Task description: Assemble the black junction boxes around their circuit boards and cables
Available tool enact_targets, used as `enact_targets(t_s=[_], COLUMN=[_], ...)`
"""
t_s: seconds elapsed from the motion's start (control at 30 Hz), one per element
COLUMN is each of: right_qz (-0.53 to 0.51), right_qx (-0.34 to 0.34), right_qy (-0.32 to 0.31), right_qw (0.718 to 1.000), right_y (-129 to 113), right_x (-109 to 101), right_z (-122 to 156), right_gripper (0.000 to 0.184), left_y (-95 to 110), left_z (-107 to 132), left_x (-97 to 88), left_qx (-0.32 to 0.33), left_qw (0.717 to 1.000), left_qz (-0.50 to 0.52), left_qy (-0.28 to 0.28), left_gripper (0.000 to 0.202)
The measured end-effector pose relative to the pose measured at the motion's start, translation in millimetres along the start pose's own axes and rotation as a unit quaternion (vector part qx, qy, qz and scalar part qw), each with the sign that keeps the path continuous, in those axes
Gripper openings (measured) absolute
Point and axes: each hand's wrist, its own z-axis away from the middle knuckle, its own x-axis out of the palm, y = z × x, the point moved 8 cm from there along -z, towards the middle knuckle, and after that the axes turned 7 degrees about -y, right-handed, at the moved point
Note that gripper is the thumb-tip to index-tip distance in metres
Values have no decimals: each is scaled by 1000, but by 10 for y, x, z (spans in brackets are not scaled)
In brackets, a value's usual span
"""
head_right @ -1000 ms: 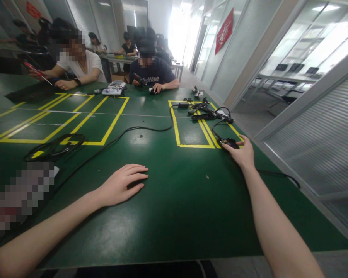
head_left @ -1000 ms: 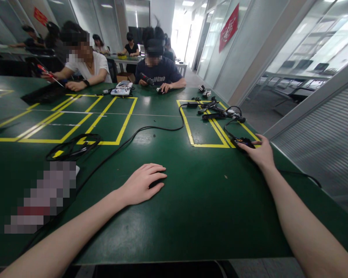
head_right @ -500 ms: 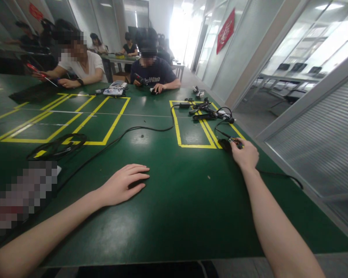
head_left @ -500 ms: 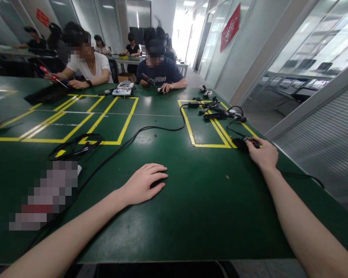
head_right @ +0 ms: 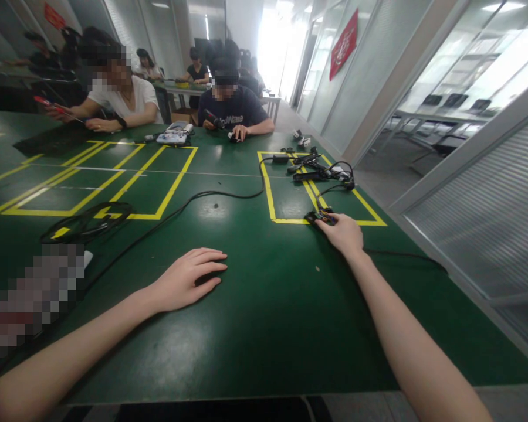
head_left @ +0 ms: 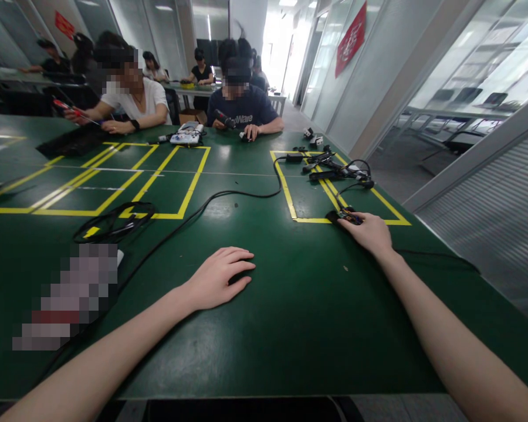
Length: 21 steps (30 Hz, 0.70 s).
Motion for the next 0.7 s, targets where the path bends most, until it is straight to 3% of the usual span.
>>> enact_targets(t_s=[0.07,0.2,0.3,0.4,0.5,0.7], right_qz=[13,-65,-134,-170,-184,-214], right_qx=[-8,-166,-300,-394,-433,-429], right_qy=[-38,-123,-210,-285,-318,-289], right_qw=[999,976,921,857,823,829], right_y=[-315,-1116,-1659,-2041,-2216,-2198], right_x=[135,390,526,578,560,449], right_z=[102,466,906,1347,1586,1535], right_gripper=[49,40,30,32,30,29], left_y=[1,-7,26,116,196,129], left_z=[-5,-7,3,21,13,-9], left_x=[1,-23,-97,-174,-147,-29], left_qx=[-1,-5,10,43,59,6], left_qw=[1000,1000,998,994,994,999], left_qz=[-3,4,23,38,40,32], left_qy=[-2,11,52,94,79,31], left_gripper=[24,29,36,41,40,48])
